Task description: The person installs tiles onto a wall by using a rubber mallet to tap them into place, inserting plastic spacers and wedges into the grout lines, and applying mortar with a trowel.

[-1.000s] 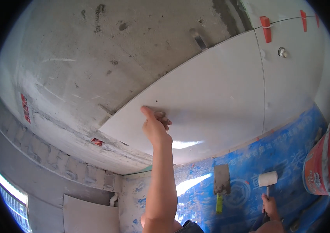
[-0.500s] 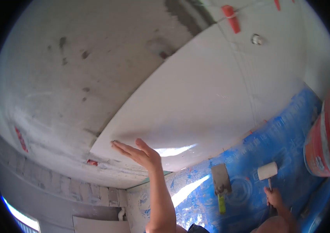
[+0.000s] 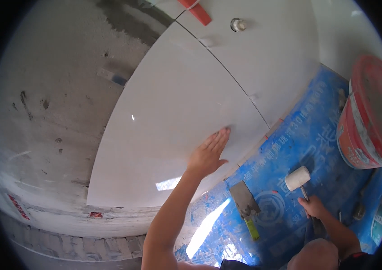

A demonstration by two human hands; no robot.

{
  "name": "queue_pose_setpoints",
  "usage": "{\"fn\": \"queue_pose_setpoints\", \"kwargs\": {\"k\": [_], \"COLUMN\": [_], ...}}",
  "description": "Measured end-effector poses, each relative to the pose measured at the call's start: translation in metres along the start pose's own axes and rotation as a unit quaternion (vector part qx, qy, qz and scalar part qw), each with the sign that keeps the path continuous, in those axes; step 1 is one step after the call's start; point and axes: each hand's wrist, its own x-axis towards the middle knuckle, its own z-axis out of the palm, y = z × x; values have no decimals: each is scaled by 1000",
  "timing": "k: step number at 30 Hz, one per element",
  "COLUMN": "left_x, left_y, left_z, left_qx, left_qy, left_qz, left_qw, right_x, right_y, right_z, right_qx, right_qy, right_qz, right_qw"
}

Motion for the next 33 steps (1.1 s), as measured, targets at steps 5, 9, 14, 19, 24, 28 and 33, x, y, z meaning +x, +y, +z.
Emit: {"fn": "queue_pose_setpoints", "kwargs": {"k": [5,9,14,19,24,28,33], "left_x": [-43,-18,28,36,-92,-207,-238], "left_y": [-13,-67,-44,42,77,22,-32], "left_z": [-3,-49,-50,51,122,123,69], "left_qx": [-213,42,46,191,259,279,94], "left_qy": [-123,217,131,19,-142,-169,15], "left_qz": [-87,-244,-233,-37,141,165,-125], "left_qw": [965,944,962,981,945,931,988], "right_x": [3,0,4,2,9,18,22], "right_y": [4,5,0,-5,-3,17,28], "right_z": [1,-8,-8,-4,-3,-5,-4], "right_qx": [-10,-23,-55,-44,-31,88,88], "right_qy": [-18,-6,-25,-40,-82,-98,-99], "right_qz": [-15,2,16,19,15,30,42], "right_qw": [1000,1000,998,998,996,991,990]}}
